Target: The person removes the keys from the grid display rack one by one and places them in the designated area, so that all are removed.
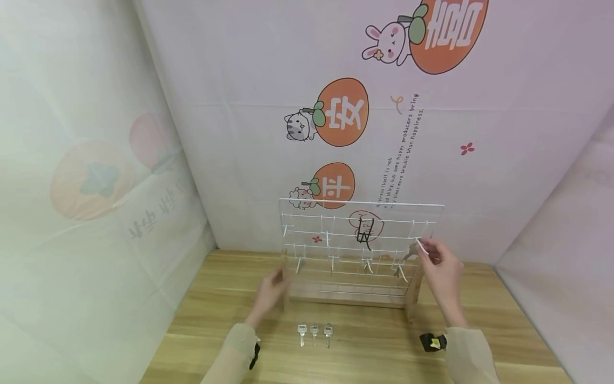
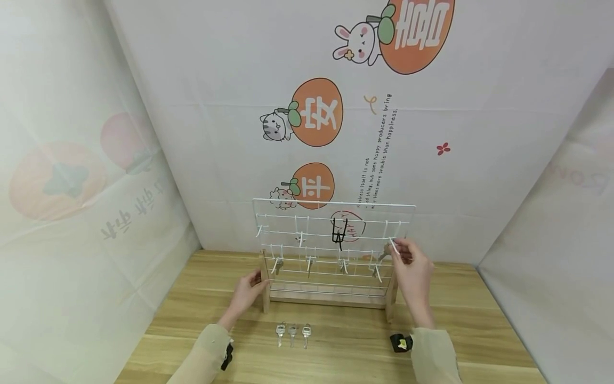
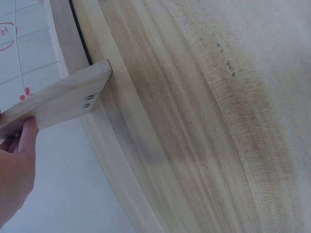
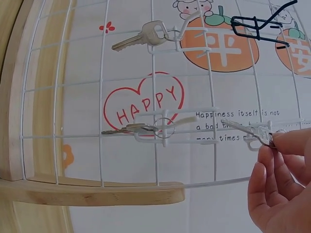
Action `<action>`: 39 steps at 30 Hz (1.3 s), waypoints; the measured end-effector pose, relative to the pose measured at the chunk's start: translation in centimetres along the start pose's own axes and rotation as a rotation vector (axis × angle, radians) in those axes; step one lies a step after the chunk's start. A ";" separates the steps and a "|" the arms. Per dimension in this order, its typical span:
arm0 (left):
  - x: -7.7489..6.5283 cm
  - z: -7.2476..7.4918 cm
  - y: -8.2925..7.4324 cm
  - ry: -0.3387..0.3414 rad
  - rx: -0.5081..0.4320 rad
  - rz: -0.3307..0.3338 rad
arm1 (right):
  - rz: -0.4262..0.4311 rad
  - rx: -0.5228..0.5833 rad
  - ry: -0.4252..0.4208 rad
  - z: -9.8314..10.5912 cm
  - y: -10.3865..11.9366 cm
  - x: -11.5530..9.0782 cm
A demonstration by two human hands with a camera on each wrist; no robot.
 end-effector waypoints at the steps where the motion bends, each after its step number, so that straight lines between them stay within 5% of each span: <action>1: 0.0 0.0 0.0 0.000 -0.002 0.000 | 0.001 0.001 0.004 0.0 0.1 0.0; 22: -0.1 0.1 -0.2 0.017 0.002 0.018 | 0.009 -0.028 -0.013 1.5 0.1 -0.7; 33: -1.2 1.2 -3.6 0.028 -0.003 -0.002 | 0.000 -0.031 -0.017 2.1 0.7 -1.2; 39: -0.7 0.6 -2.1 0.000 0.002 -0.001 | 0.012 -0.018 -0.014 2.5 1.4 -1.6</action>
Point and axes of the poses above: each hand's wrist, its own x-axis towards the middle knuckle, its own z-axis out of the back of the hand, y = z × x, the point moved 8 cm from there along x, towards the middle knuckle, and after that the axes turned 10 degrees about x, right-handed, at the moved point
